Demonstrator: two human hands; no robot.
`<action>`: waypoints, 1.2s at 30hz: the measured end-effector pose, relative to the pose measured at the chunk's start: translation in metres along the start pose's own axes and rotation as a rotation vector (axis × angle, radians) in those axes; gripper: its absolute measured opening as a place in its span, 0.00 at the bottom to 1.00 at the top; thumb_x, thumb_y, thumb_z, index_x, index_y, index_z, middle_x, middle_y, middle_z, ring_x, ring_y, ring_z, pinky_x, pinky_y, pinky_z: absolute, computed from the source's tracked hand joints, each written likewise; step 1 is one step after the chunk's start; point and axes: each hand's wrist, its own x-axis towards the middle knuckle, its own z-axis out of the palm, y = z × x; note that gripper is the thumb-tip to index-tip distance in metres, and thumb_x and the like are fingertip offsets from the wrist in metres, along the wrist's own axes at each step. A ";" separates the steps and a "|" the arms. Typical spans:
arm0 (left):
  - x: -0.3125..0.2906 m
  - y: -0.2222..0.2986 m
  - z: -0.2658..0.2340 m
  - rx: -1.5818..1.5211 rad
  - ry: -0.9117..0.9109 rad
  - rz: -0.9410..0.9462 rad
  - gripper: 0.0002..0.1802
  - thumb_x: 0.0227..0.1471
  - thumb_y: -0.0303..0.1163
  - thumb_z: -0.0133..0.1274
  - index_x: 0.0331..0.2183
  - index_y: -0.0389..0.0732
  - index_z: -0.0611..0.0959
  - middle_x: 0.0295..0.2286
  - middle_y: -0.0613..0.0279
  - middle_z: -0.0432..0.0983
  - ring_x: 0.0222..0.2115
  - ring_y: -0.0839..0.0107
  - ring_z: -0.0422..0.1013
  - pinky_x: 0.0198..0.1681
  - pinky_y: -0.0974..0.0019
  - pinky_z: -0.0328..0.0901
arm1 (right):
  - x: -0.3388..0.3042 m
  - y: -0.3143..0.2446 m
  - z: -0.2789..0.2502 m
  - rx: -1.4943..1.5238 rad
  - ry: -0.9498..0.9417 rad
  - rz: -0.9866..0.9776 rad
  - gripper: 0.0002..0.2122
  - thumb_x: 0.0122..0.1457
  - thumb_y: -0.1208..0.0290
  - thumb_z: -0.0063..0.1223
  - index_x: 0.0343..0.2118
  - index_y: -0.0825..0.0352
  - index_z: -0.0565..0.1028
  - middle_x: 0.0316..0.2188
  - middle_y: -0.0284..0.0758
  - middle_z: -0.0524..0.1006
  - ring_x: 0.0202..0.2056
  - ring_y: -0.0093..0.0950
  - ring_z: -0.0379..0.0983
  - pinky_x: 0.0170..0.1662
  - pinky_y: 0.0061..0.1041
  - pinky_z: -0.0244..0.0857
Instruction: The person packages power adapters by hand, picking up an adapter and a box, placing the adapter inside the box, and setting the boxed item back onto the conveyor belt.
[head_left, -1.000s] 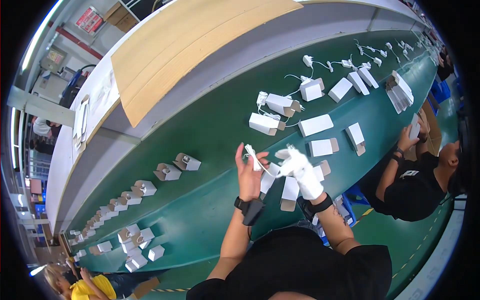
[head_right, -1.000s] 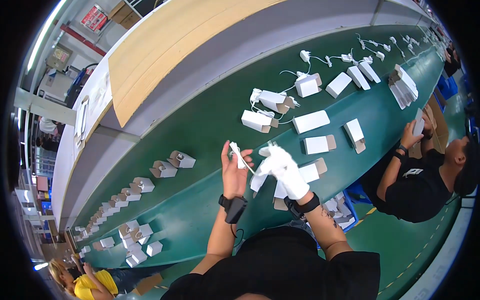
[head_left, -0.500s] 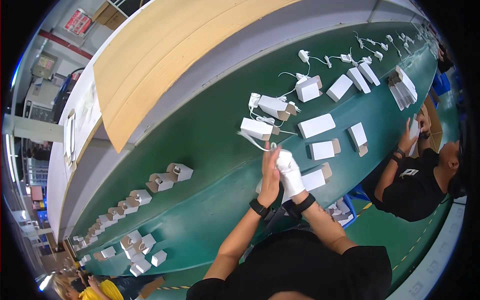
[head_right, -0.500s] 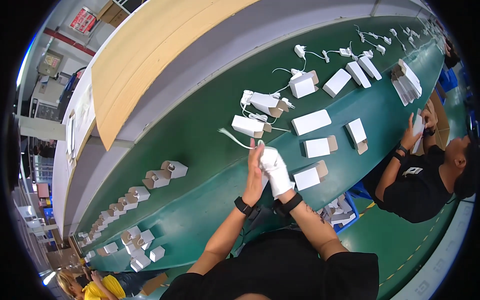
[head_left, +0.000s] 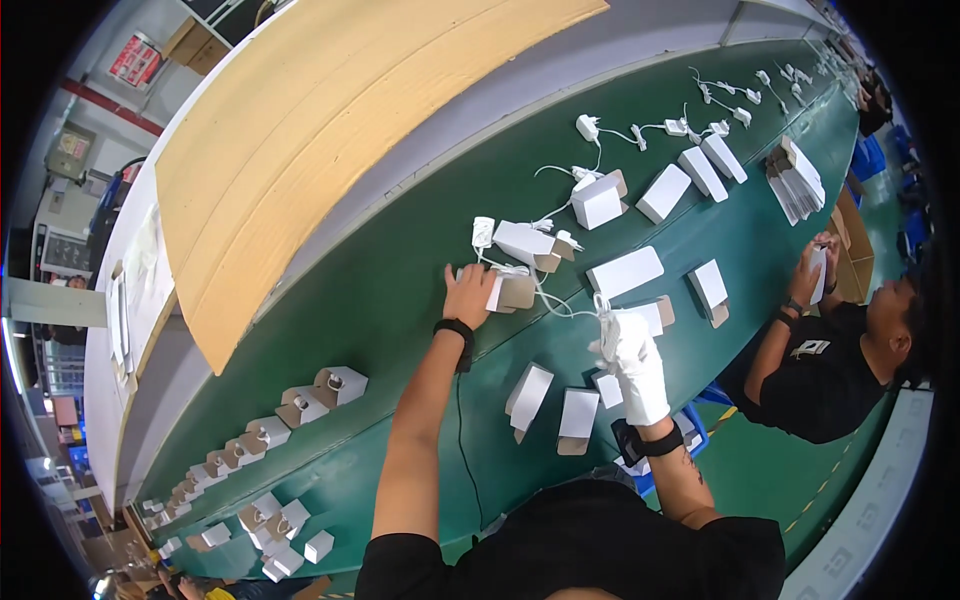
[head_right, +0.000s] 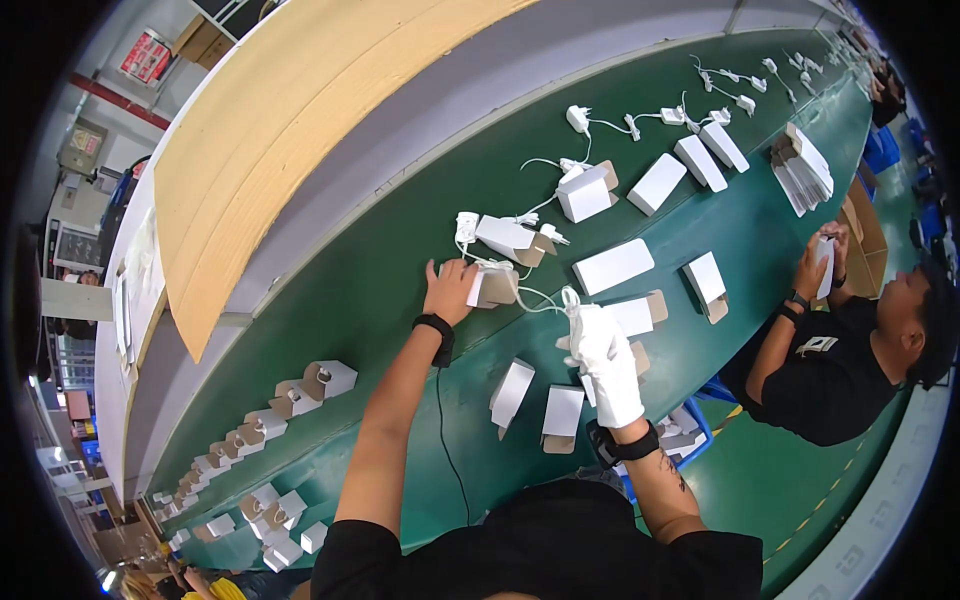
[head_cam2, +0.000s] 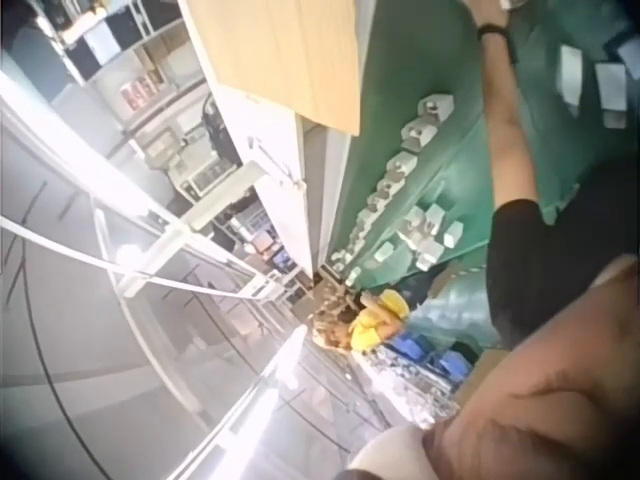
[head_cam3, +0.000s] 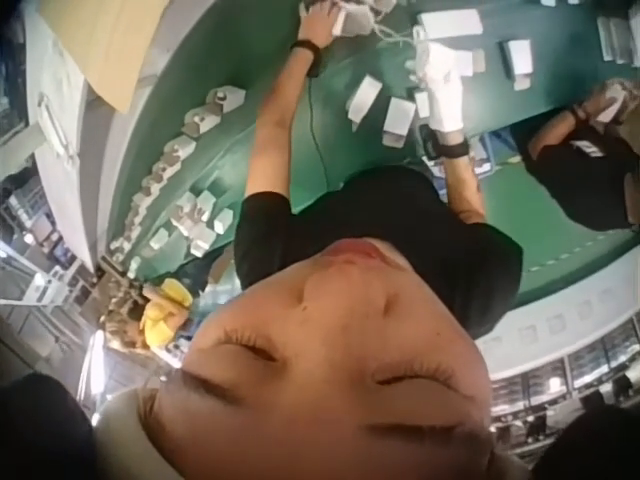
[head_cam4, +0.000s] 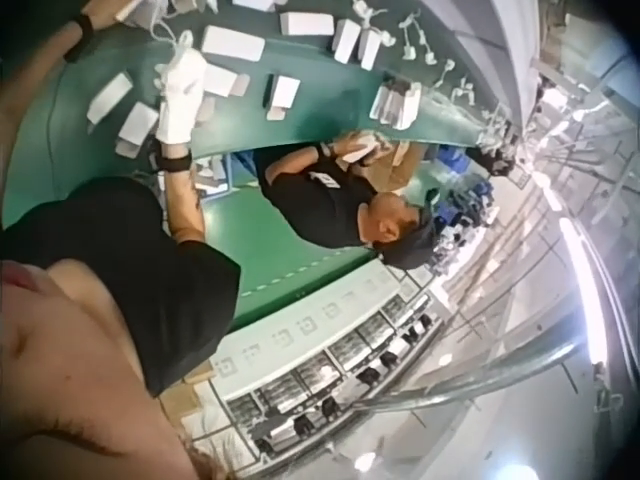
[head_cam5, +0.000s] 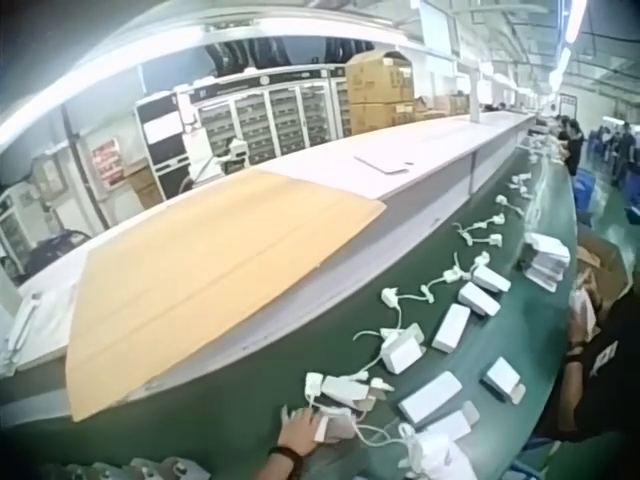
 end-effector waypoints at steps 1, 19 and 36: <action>-0.004 0.001 -0.003 0.003 -0.002 -0.006 0.32 0.36 0.32 0.58 0.48 0.46 0.68 0.45 0.63 0.64 0.49 0.62 0.60 0.53 0.48 0.54 | -0.003 -0.001 0.003 -0.016 -0.013 -0.015 0.25 0.52 0.55 0.57 0.48 0.65 0.65 0.44 0.33 0.71 0.37 0.25 0.72 0.34 0.18 0.66; -0.077 0.072 -0.093 -0.434 0.114 -0.039 0.32 0.26 0.38 0.65 0.39 0.44 0.73 0.35 0.64 0.71 0.39 0.62 0.67 0.37 0.57 0.65 | 0.057 -0.015 0.038 -1.622 -0.865 -0.644 0.07 0.45 0.71 0.53 0.27 0.66 0.73 0.25 0.41 0.74 0.28 0.39 0.72 0.30 0.32 0.68; -0.103 0.084 -0.072 -0.960 0.315 -0.255 0.35 0.23 0.35 0.70 0.38 0.40 0.72 0.34 0.58 0.70 0.39 0.59 0.67 0.42 0.61 0.63 | 0.091 0.014 0.059 -1.348 -1.195 -0.786 0.08 0.46 0.69 0.50 0.29 0.65 0.73 0.26 0.39 0.73 0.28 0.39 0.72 0.32 0.34 0.67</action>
